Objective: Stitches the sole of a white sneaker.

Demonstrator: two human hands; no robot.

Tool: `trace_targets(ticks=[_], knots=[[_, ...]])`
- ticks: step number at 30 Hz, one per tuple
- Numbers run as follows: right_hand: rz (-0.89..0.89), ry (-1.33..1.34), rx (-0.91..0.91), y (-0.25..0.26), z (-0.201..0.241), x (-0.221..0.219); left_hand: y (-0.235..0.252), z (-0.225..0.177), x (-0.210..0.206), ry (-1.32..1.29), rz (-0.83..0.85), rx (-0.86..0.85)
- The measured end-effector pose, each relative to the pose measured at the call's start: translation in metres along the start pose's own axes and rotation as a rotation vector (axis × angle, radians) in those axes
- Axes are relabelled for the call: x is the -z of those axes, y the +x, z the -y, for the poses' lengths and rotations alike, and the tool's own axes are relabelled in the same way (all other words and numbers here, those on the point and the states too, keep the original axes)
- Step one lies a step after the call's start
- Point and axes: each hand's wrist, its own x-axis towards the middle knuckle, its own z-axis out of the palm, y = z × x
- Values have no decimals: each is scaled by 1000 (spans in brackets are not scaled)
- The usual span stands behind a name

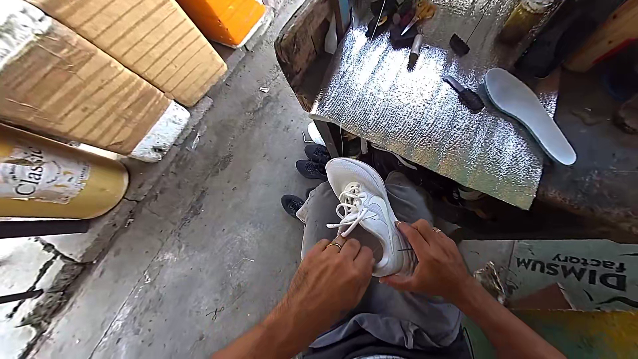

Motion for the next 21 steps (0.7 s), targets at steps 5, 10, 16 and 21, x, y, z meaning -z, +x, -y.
trace_targets(ticks=[5, 10, 16, 21], knots=[[7, 65, 35, 1, -14, 3, -18, 7, -5, -45, -44, -22], [31, 100, 44, 0, -16, 3, -26, 11, -3, -193, -88, 14], [-26, 967, -223, -12, -38, 4, -8, 0, 0, -1445, 363, 492], [-315, 1020, -469, -26, -40, -6, 6, -1, -17, -1819, 490, 580]])
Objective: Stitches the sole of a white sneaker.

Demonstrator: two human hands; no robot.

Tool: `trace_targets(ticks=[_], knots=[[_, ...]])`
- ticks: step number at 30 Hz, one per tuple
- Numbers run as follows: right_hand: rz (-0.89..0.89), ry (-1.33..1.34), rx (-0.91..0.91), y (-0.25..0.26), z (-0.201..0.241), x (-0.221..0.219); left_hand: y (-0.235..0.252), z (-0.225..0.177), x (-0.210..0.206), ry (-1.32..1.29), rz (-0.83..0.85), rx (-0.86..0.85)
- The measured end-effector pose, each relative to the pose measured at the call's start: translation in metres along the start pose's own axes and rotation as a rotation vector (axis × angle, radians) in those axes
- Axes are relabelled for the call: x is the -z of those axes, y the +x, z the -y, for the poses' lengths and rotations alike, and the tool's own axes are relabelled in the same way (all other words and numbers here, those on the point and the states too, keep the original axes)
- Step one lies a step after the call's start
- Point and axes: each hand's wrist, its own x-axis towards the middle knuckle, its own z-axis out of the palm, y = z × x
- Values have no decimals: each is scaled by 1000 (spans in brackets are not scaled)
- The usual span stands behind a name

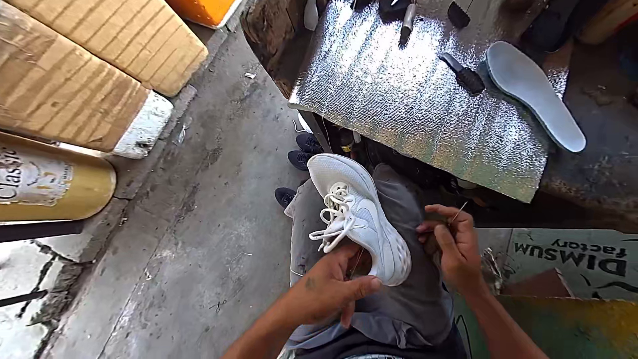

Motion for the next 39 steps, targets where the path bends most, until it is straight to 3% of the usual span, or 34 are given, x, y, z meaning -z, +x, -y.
trace_targets(ticks=[4, 8, 19, 28, 32, 36, 39], knots=[[148, -222, -115, -5, 32, 12, 4, 5, 3, -146, 57, 12], [395, -462, 23, -6, 39, 12, 8, 9, 4, -184, 84, -7], [544, -566, 144, 7, 31, 22, 10, 15, 5, -184, 62, -25], [1042, -843, 281, 75, 63, 14, 20, 33, 1, -56, 7, -163], [1079, -962, 299, 74, 67, -2, 20, 42, 6, -17, -23, -169], [983, -1105, 280, 54, 71, -25, 23, 41, 11, -4, -3, -221], [932, -1065, 254, 48, 63, -34, 26, 42, 16, 5, 23, -267]])
